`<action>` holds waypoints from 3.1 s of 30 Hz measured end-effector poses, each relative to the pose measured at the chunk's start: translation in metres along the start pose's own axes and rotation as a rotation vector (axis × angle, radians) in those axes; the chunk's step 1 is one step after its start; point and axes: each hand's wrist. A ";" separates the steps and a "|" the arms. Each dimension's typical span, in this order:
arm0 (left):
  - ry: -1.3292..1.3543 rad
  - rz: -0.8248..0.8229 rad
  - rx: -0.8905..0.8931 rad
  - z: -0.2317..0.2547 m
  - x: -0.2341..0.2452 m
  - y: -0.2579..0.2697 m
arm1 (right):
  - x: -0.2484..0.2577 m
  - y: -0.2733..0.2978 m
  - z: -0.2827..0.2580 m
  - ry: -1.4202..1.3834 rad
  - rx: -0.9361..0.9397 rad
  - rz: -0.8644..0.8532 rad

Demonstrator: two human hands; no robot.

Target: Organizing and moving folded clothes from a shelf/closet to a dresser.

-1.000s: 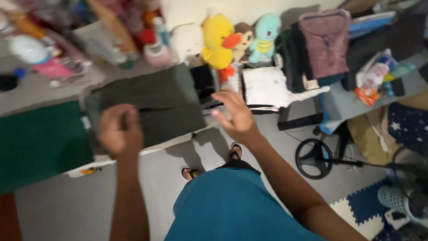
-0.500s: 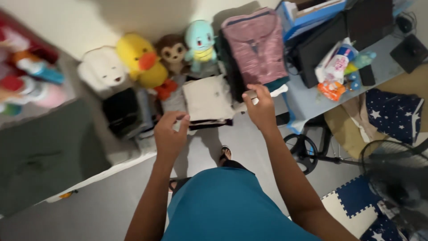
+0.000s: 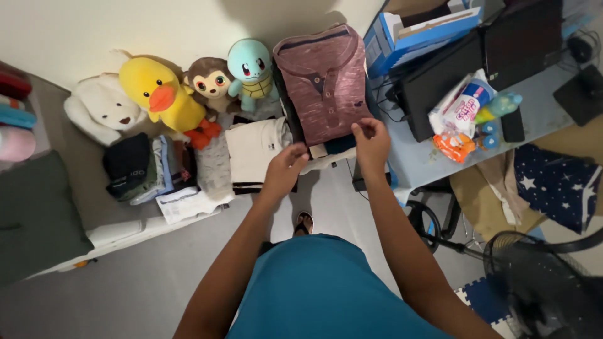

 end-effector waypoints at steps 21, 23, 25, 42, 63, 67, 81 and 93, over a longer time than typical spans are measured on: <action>1.291 -0.098 0.358 0.034 -0.041 -0.064 | -0.012 -0.005 -0.043 -0.936 -0.383 -0.396; 1.369 -0.158 0.329 0.025 -0.043 -0.071 | -0.011 -0.008 -0.028 -1.007 -0.356 -0.379; 1.447 -0.216 0.300 0.019 -0.044 -0.077 | -0.004 -0.009 -0.026 -1.079 -0.330 -0.362; 1.598 -0.403 0.008 0.054 -0.059 -0.071 | 0.079 0.014 -0.010 -1.296 -0.384 -0.568; 1.358 -0.168 0.079 0.118 0.063 0.030 | 0.029 0.046 -0.133 -0.729 -0.006 -0.620; 1.346 -0.076 0.079 0.119 0.093 0.071 | -0.005 0.064 -0.155 -0.721 -0.024 -0.723; 1.058 0.279 0.180 0.068 0.288 0.243 | -0.159 0.184 -0.226 -0.702 0.021 -0.972; 0.160 0.609 -0.115 0.088 0.517 0.295 | -0.315 0.313 -0.300 -0.554 0.291 -1.012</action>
Point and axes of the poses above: each hand's wrist, its own y-axis away from the middle knuckle, its own x-axis out of the back of the hand, z = x × y, and after that the axes turned 6 degrees about x, right-handed
